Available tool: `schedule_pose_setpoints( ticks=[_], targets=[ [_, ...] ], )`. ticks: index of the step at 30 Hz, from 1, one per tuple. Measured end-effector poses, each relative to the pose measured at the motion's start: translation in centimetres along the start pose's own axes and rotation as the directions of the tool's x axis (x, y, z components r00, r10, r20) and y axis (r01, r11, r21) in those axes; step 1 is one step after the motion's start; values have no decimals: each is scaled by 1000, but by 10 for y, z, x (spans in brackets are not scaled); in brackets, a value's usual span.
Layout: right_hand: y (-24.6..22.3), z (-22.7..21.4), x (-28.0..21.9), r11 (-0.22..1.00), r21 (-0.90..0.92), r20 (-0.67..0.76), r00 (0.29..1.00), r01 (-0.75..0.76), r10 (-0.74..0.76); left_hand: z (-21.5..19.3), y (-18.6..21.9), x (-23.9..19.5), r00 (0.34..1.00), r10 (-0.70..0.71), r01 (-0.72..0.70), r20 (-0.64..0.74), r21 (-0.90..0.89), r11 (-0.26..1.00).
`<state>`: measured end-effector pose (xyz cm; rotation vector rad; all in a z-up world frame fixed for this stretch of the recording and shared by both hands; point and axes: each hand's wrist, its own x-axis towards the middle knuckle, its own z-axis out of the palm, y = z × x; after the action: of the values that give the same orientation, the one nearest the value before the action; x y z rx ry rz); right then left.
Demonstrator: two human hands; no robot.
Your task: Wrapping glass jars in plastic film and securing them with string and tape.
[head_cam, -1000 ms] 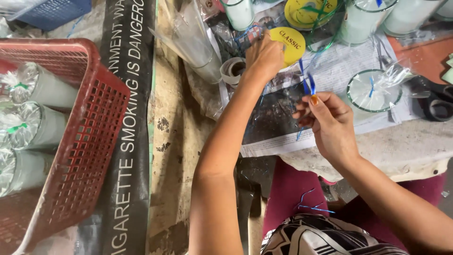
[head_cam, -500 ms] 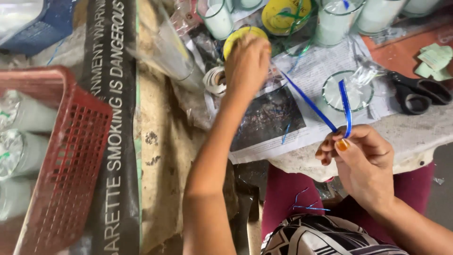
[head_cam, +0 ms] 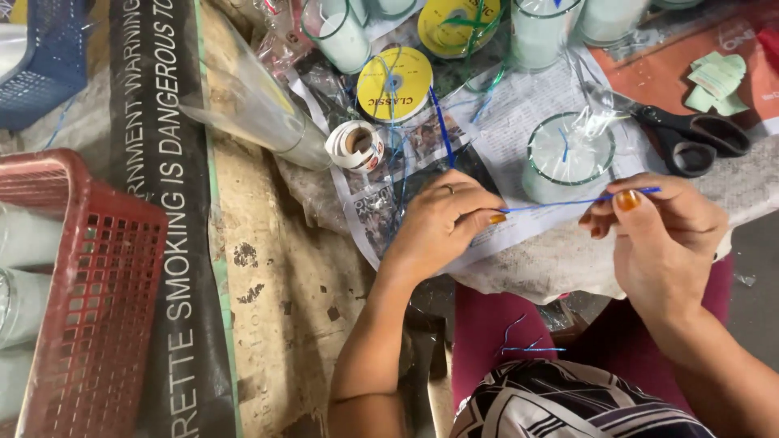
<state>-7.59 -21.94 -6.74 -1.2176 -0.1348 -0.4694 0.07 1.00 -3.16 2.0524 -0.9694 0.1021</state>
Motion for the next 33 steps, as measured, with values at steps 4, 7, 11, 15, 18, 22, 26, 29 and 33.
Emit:
schedule_pose_setpoints(
  ticks=[4,7,11,15,18,22,26,29,33],
  targets=[
    [-4,7,-2,875,-420,108,971,239,-213,9,25,14,985,-9,42,170,-191,981],
    [-5,7,-4,801,-533,98,961,271,-259,25,35,28,995,-27,53,92,-297,954],
    [21,-22,3,801,-538,53,959,262,-278,26,33,40,999,13,0,43,-283,959],
    [24,-28,12,790,-587,15,978,177,-208,34,23,50,999,19,-21,-26,-63,998],
    [25,-30,22,864,-499,-65,992,61,-108,33,19,60,999,-32,33,-18,46,998],
    [34,-42,36,939,-336,-156,988,-68,16,24,17,74,995,-100,99,10,33,995],
    [37,-60,63,962,-245,-127,988,-121,92,27,10,86,966,-241,241,90,16,970],
    [19,-58,101,935,-315,90,976,-161,198,35,1,92,976,-173,169,130,45,985],
    [-2,-26,156,694,-717,353,890,60,288,37,3,93,985,40,-84,169,263,961]
  ],
)
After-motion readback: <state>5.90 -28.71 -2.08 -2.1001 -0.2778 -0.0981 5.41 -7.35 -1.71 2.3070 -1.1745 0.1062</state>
